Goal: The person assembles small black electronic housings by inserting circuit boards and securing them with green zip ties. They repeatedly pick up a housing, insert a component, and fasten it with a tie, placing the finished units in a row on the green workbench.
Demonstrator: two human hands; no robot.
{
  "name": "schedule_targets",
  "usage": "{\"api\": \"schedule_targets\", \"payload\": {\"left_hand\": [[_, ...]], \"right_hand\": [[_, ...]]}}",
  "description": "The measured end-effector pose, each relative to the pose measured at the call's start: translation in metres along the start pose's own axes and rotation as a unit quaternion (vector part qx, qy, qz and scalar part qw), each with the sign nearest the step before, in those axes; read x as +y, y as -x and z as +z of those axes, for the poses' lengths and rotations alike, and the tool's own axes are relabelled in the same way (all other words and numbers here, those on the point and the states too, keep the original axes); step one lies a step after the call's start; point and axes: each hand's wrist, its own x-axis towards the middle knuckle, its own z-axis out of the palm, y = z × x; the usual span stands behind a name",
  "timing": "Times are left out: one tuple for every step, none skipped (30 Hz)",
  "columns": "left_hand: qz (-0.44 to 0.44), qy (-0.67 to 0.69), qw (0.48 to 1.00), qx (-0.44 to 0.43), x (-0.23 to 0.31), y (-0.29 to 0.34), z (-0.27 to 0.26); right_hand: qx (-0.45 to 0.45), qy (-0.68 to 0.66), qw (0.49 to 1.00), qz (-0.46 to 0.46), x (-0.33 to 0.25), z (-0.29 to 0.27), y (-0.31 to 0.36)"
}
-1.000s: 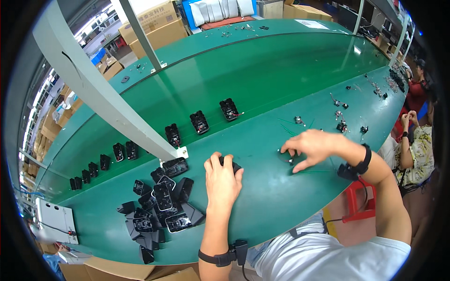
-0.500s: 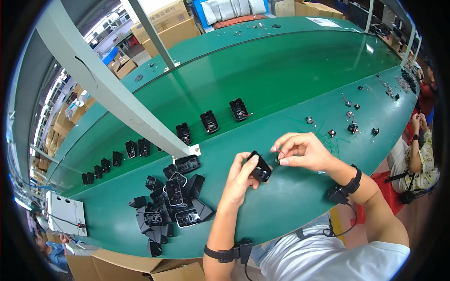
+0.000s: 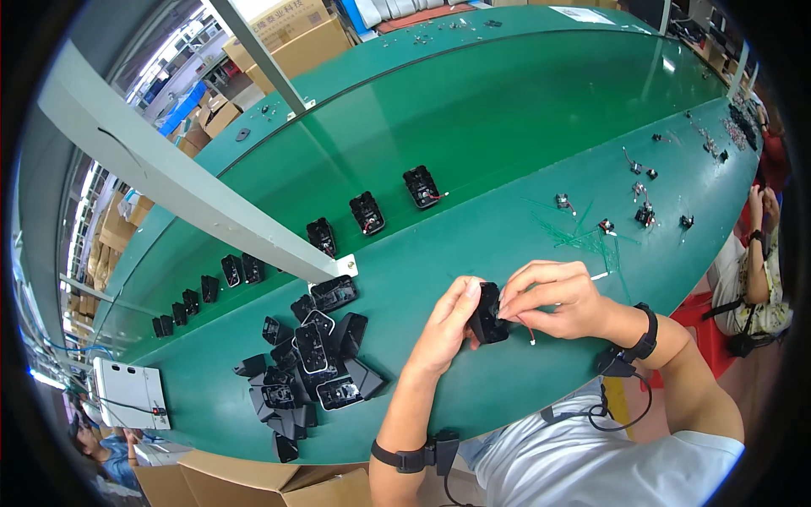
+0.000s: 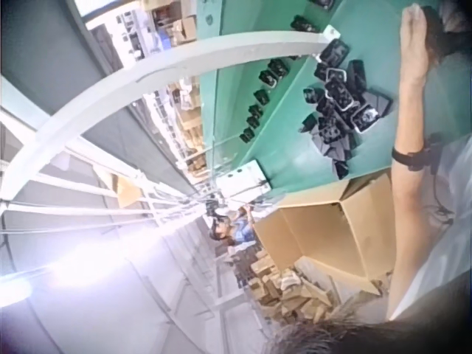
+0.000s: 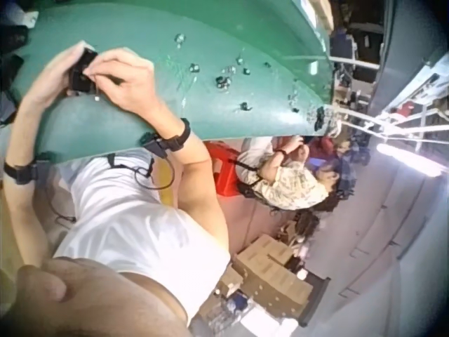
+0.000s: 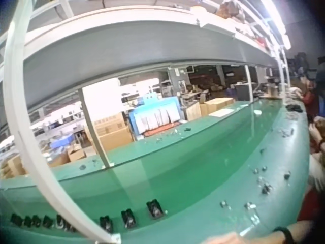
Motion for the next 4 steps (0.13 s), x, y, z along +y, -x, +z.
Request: {"api": "schedule_targets", "payload": {"left_hand": [[-0.002, 0.000, 1.000, -0.005, -0.0002, -0.0008, 0.0007], [-0.002, 0.007, 1.000, -0.001, -0.0011, -0.0004, 0.0010], [0.000, 0.011, 1.000, 0.001, -0.0009, -0.0009, 0.0018], [0.002, 0.016, 1.000, 0.004, -0.0010, -0.0005, 0.0023]], "right_hand": [[0.001, 0.004, 1.000, -0.008, -0.0011, 0.0016, 0.0004], [0.002, 0.009, 1.000, -0.016, -0.0021, 0.0031, 0.0014], [0.006, -0.006, 1.000, -0.004, -0.0033, 0.0035, 0.0022], [0.010, -0.021, 1.000, 0.009, -0.0047, 0.0043, 0.0040]]}}
